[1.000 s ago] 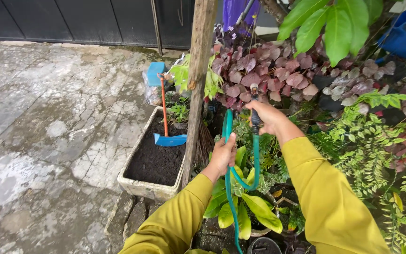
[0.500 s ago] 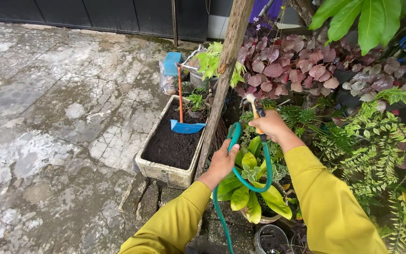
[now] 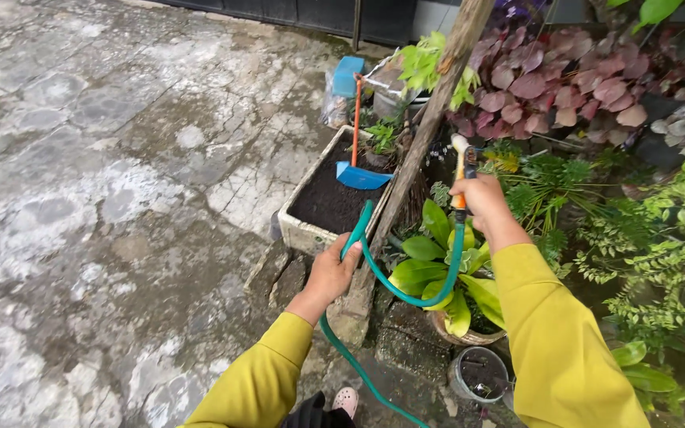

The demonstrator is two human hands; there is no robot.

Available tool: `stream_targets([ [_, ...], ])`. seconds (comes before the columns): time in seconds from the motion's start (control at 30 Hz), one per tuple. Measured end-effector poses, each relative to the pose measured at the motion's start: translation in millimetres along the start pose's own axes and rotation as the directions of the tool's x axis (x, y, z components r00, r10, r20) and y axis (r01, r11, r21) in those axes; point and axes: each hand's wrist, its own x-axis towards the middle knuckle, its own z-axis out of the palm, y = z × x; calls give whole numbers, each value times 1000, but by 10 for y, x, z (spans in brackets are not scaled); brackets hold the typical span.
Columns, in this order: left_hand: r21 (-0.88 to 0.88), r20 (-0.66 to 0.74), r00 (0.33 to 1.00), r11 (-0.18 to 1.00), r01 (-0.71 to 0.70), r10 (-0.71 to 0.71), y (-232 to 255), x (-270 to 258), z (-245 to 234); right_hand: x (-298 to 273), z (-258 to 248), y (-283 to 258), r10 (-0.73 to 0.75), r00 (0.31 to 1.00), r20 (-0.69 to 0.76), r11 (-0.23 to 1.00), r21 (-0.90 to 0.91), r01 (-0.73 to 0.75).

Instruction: Water several potted plants using a hose with a spray nozzle.

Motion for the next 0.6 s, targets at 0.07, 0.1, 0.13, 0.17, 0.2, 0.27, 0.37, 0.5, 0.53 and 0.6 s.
stream_targets([
  [0.07,65,-40,999,998,-6,8,-220,-206,-291,-167,74,23,126,992,-31,992,14,-125],
  [0.1,120,-72,996,992,-38,47,-296,-229,-408,-199,63,-30,228,970,-82,974,31,-226],
  [0.13,121,-78,996,992,-36,46,-260,-278,-578,-111,79,52,225,971,-77,974,29,-223],
  [0.17,175,-52,998,984,40,-31,-232,-333,-750,-41,92,145,174,983,-53,983,61,-170],
  [0.2,229,-30,994,967,113,-109,-207,-378,-922,40,108,236,121,992,-31,989,94,-117],
  [0.27,265,5,991,956,127,-133,-167,-387,-1276,-97,265,-18,157,985,-69,985,81,-151],
  [0.37,311,64,965,924,223,-254,-161,-267,-1852,-312,596,-430,233,965,-117,972,35,-231],
  [0.5,489,-39,979,850,195,-202,-544,-6,-2911,-392,1130,-743,224,968,-112,968,-87,-234],
  [0.53,489,-36,979,850,193,-202,-611,82,-3211,-312,1229,-747,226,967,-115,968,-85,-236],
  [0.6,591,-134,975,776,220,-175,-742,269,-3885,-149,1489,-876,218,966,-141,976,53,-212],
])
